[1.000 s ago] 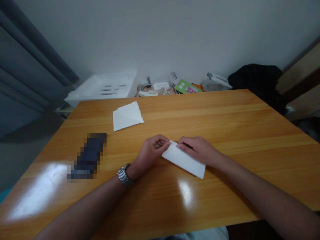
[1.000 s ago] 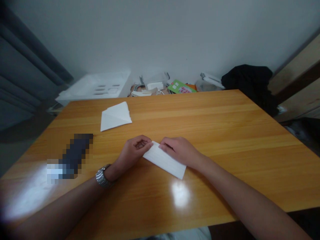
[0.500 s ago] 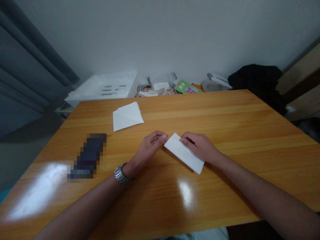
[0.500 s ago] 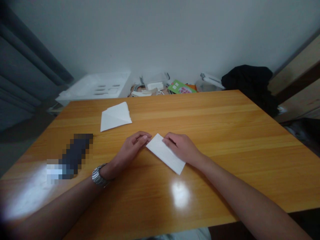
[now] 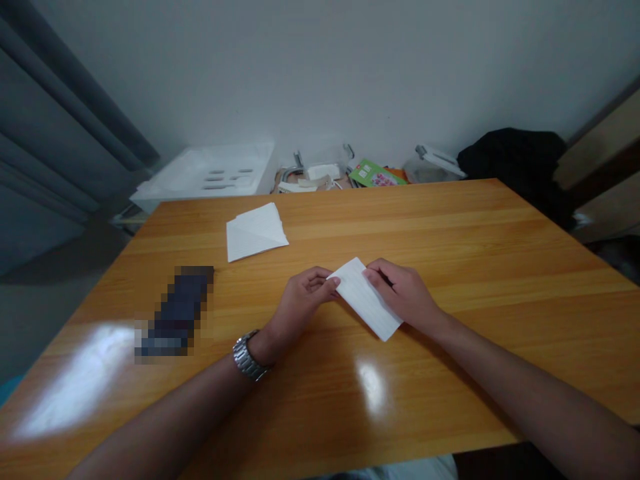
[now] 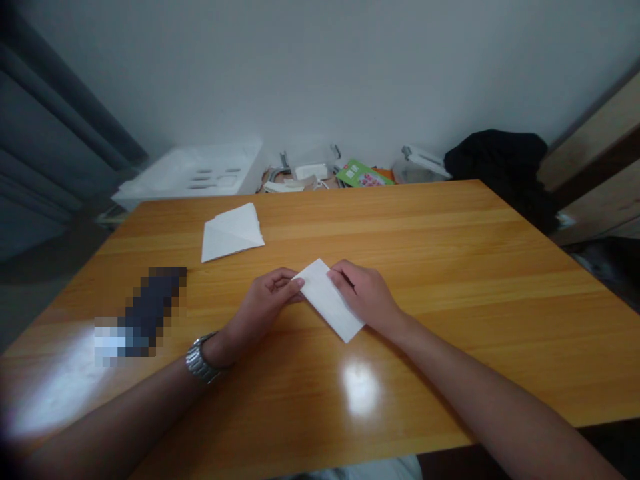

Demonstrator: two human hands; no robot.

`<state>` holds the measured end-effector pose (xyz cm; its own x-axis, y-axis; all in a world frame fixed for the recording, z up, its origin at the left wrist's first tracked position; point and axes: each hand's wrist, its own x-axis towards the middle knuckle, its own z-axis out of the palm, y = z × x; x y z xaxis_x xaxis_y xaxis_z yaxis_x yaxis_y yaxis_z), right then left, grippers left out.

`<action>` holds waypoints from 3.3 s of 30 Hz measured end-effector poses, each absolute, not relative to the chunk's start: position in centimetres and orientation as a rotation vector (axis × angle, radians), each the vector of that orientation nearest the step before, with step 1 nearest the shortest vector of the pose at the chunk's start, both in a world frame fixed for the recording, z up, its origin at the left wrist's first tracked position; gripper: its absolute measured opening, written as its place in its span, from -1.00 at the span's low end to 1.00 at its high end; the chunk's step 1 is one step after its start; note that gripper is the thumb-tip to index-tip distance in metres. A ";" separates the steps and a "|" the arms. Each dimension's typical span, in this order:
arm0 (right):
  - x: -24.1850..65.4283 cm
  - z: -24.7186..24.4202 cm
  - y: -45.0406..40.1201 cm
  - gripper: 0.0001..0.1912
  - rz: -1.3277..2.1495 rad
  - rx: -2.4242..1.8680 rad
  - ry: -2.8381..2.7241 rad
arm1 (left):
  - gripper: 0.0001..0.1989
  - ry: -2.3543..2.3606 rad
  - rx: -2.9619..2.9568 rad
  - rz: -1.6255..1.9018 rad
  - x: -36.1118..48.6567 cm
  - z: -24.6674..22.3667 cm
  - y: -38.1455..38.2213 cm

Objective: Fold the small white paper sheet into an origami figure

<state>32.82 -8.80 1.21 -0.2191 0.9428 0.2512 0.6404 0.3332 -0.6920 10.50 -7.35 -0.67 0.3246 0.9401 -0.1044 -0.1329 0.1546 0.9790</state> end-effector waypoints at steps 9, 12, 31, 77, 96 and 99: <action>32.9 1.1 -9.0 -0.71 0.548 -1.356 -1.940 | -0.70 1.030 1.192 0.963 9.9 0.1 -7.2; 33.0 1.1 -9.0 -0.71 0.526 -1.323 -1.938 | -0.68 1.056 1.175 0.998 10.0 0.4 -7.1; 33.0 1.0 -8.8 -0.76 0.921 -1.262 -1.739 | -0.76 1.071 1.460 1.021 9.8 0.6 -7.5; 32.7 0.8 -8.8 -0.69 1.159 -1.211 -1.634 | -0.65 1.072 1.524 0.851 10.1 1.0 -7.6; 32.3 1.9 -9.3 -0.75 0.910 -1.203 -1.971 | -0.71 0.998 1.713 0.628 10.3 1.6 -7.7; 32.4 1.7 -9.2 -0.75 0.890 -1.243 -1.908 | -0.71 0.993 1.700 0.647 10.4 1.7 -7.7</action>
<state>32.36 -9.17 1.75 -0.3105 0.9346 0.1737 0.4673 0.3092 -0.8283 10.35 -7.68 1.67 0.5159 0.8556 -0.0411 0.3081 -0.1406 0.9409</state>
